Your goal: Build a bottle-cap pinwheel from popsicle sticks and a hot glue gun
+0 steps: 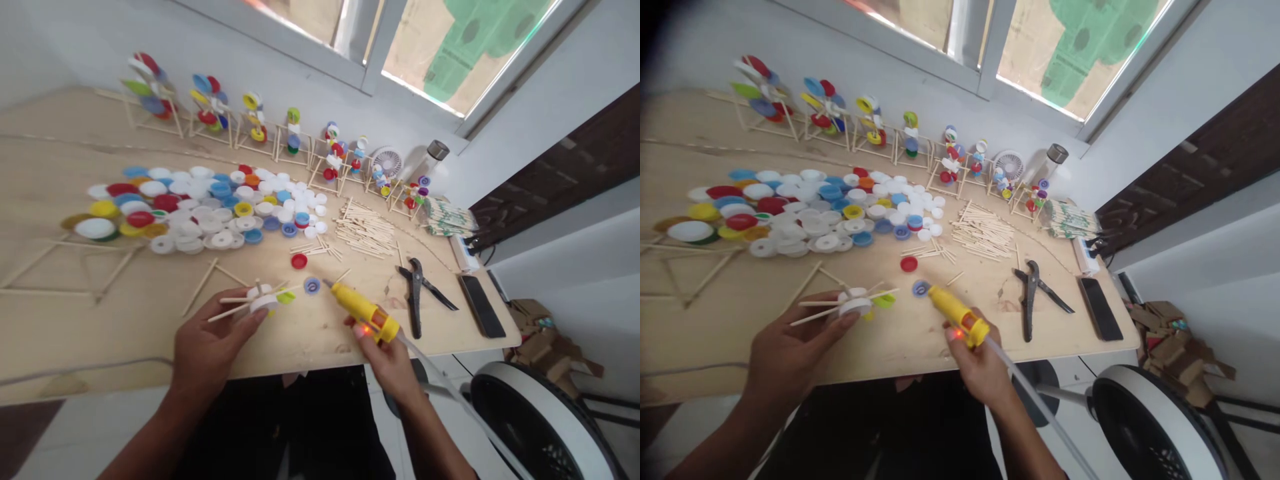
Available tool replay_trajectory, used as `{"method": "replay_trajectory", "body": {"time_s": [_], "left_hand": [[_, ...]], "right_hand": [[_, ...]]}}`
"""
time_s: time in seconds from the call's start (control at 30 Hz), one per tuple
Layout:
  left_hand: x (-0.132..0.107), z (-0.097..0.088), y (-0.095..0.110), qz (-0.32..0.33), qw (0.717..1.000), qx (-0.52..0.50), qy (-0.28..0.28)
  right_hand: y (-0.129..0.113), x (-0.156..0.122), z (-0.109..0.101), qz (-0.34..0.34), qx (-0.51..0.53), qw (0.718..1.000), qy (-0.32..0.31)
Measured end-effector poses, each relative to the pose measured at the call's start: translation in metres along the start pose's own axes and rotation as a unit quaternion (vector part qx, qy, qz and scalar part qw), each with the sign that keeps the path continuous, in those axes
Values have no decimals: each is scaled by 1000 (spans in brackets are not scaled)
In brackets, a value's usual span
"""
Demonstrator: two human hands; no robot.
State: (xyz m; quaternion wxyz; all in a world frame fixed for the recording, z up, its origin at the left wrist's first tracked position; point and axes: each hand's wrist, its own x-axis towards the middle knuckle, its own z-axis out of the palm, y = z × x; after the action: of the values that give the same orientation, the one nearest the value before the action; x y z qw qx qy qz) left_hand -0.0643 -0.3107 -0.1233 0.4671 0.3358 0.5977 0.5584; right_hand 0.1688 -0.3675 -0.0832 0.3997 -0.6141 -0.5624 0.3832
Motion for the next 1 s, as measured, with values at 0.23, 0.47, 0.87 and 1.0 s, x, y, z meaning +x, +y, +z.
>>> {"method": "replay_trajectory", "body": {"time_s": [0.23,0.47,0.87,1.0], "left_hand": [[-3,-5,-1,99,994,44,2],[-3,-7,-8,164,984,73,-5],[-3,-7,-9,179,979,94,-14],[-4,-8,-7,185,978,100,-9]], "right_hand": [[-18,-1,28,-60,-51,997,-19],[-17,0,34,-78,-99,992,-1],[-14,1,39,-108,-141,984,23],[-14,2,39,-115,-156,980,36]]}}
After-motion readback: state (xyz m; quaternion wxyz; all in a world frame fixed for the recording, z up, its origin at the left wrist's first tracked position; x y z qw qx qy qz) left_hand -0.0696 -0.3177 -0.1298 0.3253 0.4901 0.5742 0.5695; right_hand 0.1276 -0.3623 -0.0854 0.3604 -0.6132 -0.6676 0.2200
